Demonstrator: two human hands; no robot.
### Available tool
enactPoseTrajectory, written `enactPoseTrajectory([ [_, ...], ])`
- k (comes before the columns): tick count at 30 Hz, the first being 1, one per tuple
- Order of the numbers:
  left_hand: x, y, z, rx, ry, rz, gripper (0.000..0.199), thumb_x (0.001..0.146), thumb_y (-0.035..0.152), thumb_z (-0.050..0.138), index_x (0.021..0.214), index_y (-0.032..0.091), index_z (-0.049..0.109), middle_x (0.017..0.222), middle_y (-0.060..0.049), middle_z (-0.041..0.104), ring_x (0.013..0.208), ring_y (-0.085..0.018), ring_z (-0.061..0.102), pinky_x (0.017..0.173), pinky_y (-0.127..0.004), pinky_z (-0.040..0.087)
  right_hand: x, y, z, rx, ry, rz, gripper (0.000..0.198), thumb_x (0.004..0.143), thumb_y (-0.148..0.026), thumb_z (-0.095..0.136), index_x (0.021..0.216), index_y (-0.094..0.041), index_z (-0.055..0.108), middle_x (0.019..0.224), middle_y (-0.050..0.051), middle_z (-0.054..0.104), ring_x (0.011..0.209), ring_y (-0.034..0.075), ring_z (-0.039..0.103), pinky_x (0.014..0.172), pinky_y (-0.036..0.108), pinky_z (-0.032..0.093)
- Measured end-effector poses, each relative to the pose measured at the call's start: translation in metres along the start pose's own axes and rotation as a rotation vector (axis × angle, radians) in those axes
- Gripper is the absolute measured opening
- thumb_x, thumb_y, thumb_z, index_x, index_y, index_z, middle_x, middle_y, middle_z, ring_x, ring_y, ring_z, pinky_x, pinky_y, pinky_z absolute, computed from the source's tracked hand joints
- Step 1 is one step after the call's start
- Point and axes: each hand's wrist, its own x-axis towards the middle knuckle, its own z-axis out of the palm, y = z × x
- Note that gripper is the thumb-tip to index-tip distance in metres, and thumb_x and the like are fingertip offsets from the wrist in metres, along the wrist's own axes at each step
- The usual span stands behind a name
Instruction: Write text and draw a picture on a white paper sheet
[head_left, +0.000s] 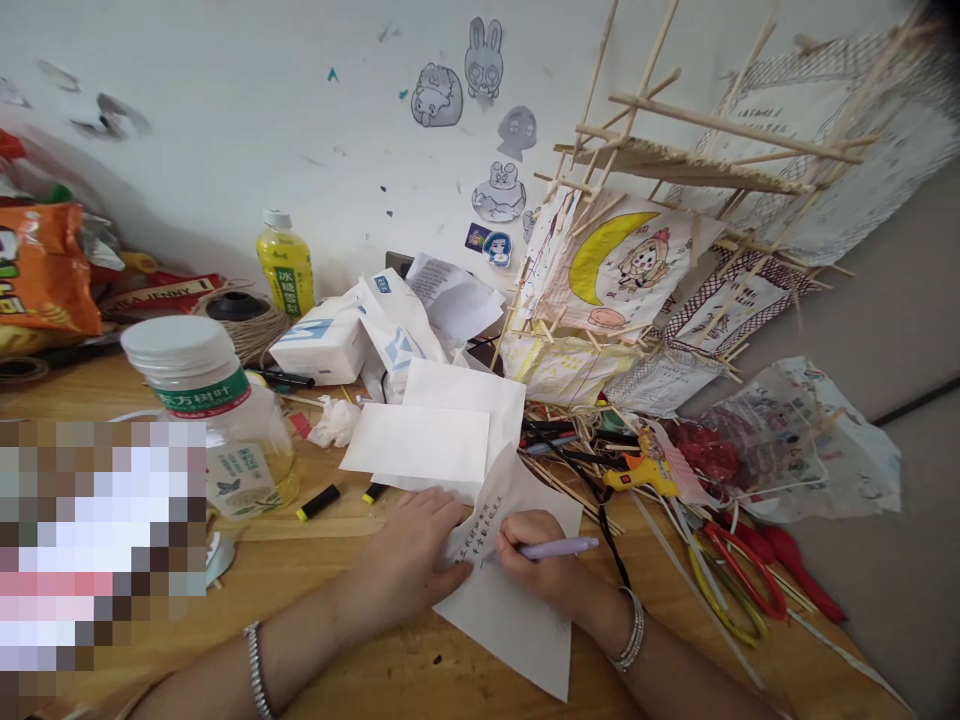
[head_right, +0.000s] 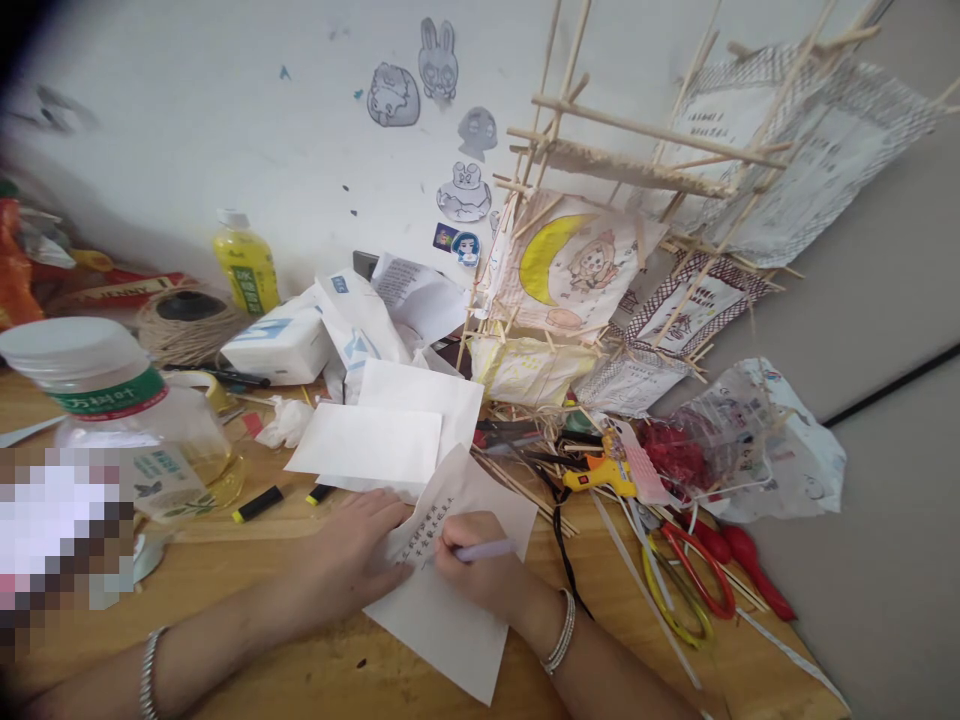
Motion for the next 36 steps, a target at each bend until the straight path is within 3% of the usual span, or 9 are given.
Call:
enactPoseTrajectory([
  [28, 0.0003, 0.0042, -0.0053, -0.008, -0.03, -0.018, 0.026, 0.072, 0.025, 0.061, 0.097, 0.02, 0.053, 0.099, -0.004, 0.057, 0.095, -0.025, 0.05, 0.082, -0.037, 0.035, -0.0001, 0.0025, 0.0024, 0.018, 0.072, 0.052, 0.03, 0.075, -0.015, 0.041, 0.053, -0.021, 0.022, 0.049, -0.006, 0.03, 0.047, 0.009, 0.031, 0.046, 0.024, 0.021],
  [36, -0.0001, 0.0059, -0.0073, -0.009, -0.043, -0.027, 0.026, 0.071, 0.024, 0.062, 0.095, 0.019, 0.054, 0.095, -0.004, 0.057, 0.092, -0.024, 0.049, 0.081, -0.037, 0.035, -0.0001, -0.0002, -0.0018, 0.03, -0.027, -0.012, 0.029, 0.078, -0.018, 0.042, 0.054, -0.02, 0.026, 0.049, -0.006, 0.033, 0.048, 0.01, 0.035, 0.049, 0.023, 0.026],
])
